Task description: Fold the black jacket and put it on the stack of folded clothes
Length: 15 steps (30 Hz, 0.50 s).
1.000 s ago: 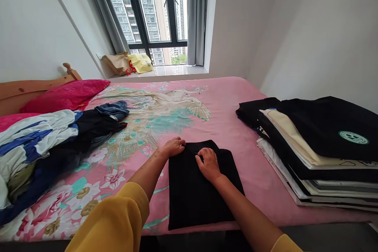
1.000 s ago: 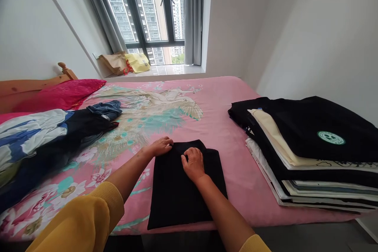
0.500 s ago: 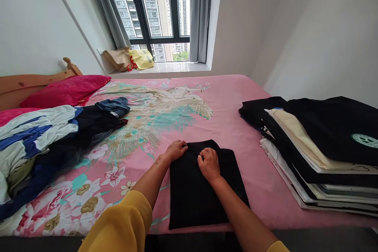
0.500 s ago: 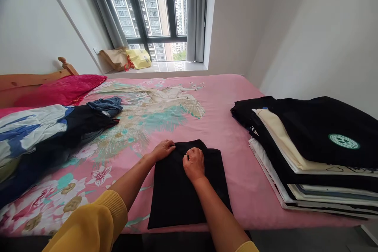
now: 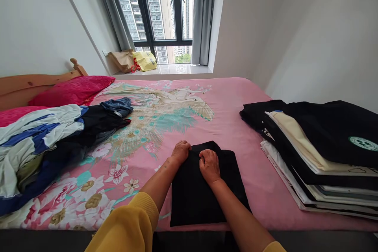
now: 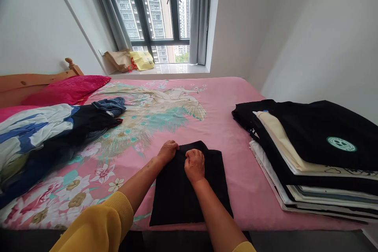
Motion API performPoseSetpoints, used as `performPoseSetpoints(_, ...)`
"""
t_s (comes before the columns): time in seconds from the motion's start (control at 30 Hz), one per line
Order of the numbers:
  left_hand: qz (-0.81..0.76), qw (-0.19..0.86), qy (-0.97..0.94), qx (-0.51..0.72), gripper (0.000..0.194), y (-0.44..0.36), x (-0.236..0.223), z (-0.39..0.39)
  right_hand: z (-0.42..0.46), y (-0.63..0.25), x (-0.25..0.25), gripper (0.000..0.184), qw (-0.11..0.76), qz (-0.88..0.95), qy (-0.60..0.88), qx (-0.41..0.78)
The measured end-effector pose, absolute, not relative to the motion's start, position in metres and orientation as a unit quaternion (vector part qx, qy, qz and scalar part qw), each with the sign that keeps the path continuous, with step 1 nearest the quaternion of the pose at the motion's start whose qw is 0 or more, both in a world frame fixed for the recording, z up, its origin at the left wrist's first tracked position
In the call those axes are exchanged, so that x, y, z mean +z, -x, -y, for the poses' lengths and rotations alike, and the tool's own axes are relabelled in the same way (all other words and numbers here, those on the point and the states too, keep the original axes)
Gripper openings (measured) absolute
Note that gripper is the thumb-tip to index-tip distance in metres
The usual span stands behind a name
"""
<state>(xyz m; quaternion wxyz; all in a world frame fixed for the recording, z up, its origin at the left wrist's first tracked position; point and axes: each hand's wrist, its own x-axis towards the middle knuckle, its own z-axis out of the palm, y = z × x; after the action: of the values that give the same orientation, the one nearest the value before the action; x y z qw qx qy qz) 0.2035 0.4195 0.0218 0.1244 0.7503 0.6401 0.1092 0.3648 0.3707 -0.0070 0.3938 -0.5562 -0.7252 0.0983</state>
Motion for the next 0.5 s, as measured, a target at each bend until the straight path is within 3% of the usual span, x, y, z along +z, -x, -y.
performPoseSetpoints(0.27, -0.664, 0.122, -0.736, 0.047, 0.036, -0.215, 0.029, -0.392, -0.371, -0.363, -0.009, 0.021, 0.382, 0.719, 0.573, 0.098)
performPoseSetpoints(0.5, -0.68, 0.144, -0.718, 0.036, 0.065, -0.218, 0.025, -0.366, -0.368, -0.364, -0.01, 0.022, 0.387, 0.716, 0.572, 0.102)
